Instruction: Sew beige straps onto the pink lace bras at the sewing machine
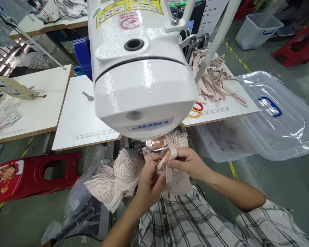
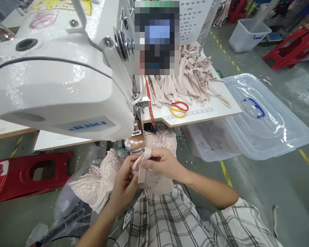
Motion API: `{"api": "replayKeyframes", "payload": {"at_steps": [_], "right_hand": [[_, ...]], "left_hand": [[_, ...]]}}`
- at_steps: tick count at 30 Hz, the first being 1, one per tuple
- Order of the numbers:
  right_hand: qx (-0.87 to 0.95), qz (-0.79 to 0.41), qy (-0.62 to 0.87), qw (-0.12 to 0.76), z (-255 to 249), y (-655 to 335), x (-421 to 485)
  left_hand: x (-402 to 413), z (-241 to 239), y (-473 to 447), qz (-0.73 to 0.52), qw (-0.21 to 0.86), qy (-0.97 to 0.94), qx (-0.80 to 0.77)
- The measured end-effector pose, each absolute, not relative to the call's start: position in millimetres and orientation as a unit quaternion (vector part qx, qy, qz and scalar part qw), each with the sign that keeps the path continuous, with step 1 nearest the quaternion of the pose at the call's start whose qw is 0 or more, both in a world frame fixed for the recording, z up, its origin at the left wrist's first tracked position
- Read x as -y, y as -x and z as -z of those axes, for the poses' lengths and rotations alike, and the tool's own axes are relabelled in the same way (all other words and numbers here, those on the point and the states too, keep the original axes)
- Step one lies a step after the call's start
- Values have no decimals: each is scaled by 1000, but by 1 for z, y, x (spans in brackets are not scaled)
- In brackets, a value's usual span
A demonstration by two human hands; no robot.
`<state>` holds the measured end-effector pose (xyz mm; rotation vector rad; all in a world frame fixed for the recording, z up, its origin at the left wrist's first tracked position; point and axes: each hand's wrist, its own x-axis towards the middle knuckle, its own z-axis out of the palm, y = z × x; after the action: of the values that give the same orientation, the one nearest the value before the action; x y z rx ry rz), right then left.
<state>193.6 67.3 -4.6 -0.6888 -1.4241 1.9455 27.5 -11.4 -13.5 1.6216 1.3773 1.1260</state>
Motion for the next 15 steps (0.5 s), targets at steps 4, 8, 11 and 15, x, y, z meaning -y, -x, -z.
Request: {"api": "replayKeyframes", "payload": {"at_steps": [4, 8, 11, 15], "right_hand": [[511, -748, 320, 279, 6, -198, -86], [555, -692, 366, 282, -2, -204, -119], [618, -619, 390, 288, -3, -197, -142], [718, -468, 400, 325, 2, -176, -163]], "left_hand": [[14, 29, -35, -456, 199, -650, -575], [-3, 16, -19, -386, 114, -752, -522], [-17, 2, -8, -359, 153, -724, -569], [-23, -5, -7, -362, 206, -683, -600]]}}
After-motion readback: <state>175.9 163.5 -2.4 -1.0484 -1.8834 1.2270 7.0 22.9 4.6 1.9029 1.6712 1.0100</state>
